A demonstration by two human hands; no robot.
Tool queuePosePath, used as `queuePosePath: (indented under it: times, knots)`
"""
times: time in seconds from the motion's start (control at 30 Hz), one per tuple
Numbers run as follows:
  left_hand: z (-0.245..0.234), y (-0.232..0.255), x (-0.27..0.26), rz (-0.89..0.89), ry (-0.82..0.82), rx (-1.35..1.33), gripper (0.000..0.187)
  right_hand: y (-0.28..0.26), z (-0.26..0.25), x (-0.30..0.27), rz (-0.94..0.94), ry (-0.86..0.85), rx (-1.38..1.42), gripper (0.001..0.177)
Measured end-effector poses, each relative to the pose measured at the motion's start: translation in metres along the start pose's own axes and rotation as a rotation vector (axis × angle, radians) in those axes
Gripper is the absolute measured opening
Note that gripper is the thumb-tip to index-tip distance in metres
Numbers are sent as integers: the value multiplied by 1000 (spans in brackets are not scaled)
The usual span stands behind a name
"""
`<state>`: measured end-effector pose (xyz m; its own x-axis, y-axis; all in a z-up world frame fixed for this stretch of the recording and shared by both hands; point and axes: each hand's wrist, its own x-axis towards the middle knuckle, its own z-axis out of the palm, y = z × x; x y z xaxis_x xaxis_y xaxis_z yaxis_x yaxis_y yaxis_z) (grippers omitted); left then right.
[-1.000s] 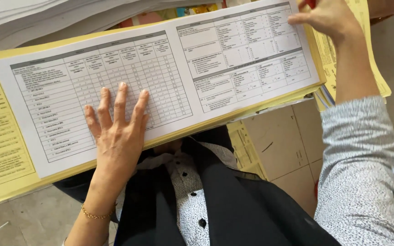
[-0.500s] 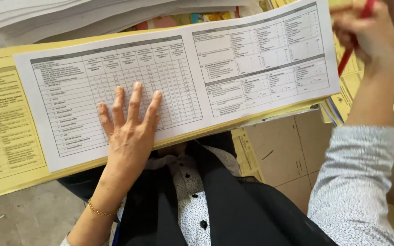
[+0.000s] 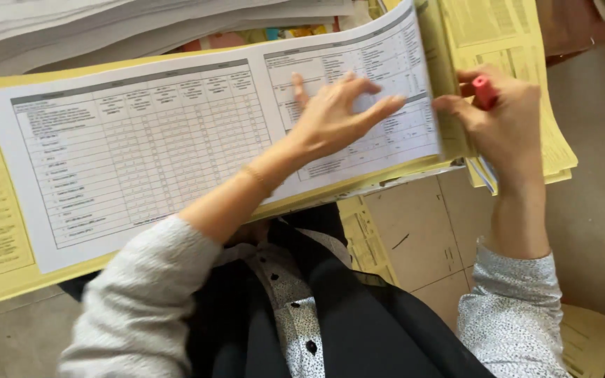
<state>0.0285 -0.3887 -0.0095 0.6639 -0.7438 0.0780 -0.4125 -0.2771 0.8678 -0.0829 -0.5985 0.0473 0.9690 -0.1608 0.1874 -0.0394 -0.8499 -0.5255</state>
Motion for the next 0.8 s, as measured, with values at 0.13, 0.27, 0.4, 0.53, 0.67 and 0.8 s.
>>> queuePosePath:
  times: [0.13,0.27,0.4,0.53,0.67,0.8]
  knots:
    - [12,34,20,-220,74,-213,101,-11,5,-3,-14,2,-66,37]
    - [30,24,34,-212,154,-199,87,-3,9,-2,-65,-5,-38,45]
    - [32,22,36,-197,183,-183,76,1,10,0,-93,-16,-86,53]
    - [31,21,35,-147,198,-224,70,3,11,0,-87,-17,-83,59]
    - [42,9,38,-111,231,-212,66,3,8,0,-59,-21,-54,62]
    - [53,-6,40,-49,291,-215,34,12,4,-4,-124,52,-147,53]
